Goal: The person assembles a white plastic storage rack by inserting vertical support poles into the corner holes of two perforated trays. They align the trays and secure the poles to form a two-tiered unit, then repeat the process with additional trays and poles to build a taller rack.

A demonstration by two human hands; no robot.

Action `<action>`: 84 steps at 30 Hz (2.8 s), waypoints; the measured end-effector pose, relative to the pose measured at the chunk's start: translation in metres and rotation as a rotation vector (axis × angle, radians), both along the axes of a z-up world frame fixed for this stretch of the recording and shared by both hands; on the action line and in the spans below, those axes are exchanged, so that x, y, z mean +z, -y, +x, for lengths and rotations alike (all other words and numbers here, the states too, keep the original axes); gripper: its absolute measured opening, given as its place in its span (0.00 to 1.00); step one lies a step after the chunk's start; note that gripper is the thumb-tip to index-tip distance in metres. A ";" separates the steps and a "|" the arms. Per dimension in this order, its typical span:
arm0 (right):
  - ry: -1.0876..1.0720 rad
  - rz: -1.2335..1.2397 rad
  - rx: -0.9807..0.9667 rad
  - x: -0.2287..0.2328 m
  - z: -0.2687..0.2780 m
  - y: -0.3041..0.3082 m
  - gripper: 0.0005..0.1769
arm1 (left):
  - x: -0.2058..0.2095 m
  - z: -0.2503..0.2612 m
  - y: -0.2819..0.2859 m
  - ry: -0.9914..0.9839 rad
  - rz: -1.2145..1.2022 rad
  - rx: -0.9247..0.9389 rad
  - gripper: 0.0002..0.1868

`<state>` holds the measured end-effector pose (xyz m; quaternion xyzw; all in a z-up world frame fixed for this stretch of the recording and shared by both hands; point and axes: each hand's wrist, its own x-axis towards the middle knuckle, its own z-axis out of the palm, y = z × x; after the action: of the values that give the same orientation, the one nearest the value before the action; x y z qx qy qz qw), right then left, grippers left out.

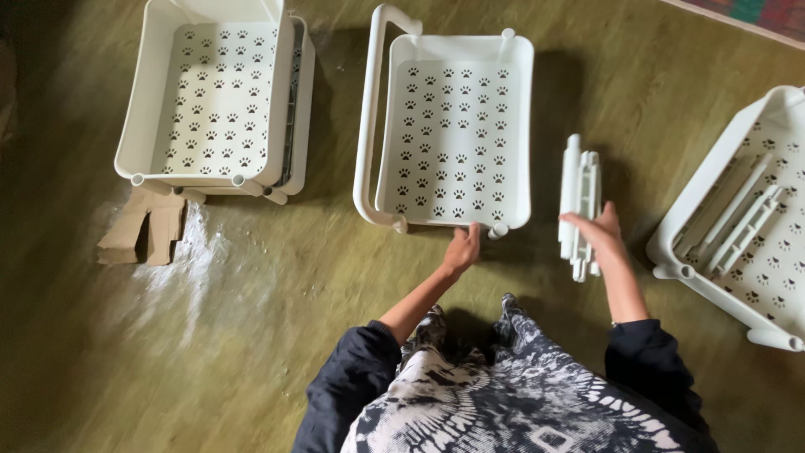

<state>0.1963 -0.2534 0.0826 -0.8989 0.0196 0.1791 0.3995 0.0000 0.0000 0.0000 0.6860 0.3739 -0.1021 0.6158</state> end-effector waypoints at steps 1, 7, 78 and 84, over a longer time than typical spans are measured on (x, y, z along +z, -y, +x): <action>-0.069 0.096 -0.036 0.016 -0.002 -0.007 0.49 | -0.001 -0.004 -0.002 -0.015 -0.074 0.114 0.53; -0.135 0.599 0.076 0.069 0.017 -0.087 0.38 | -0.006 -0.027 -0.031 0.187 0.222 0.635 0.49; 0.495 -0.501 0.467 -0.041 -0.002 -0.250 0.44 | 0.108 -0.096 -0.122 0.443 0.655 0.565 0.25; 0.532 -0.548 0.481 -0.052 -0.005 -0.248 0.42 | 0.108 -0.095 -0.123 0.444 0.678 0.563 0.24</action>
<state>0.1912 -0.0050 0.0301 -0.9653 -0.2463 0.0175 0.0847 -0.0953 0.1226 0.1077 0.7253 0.4168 0.3444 0.4262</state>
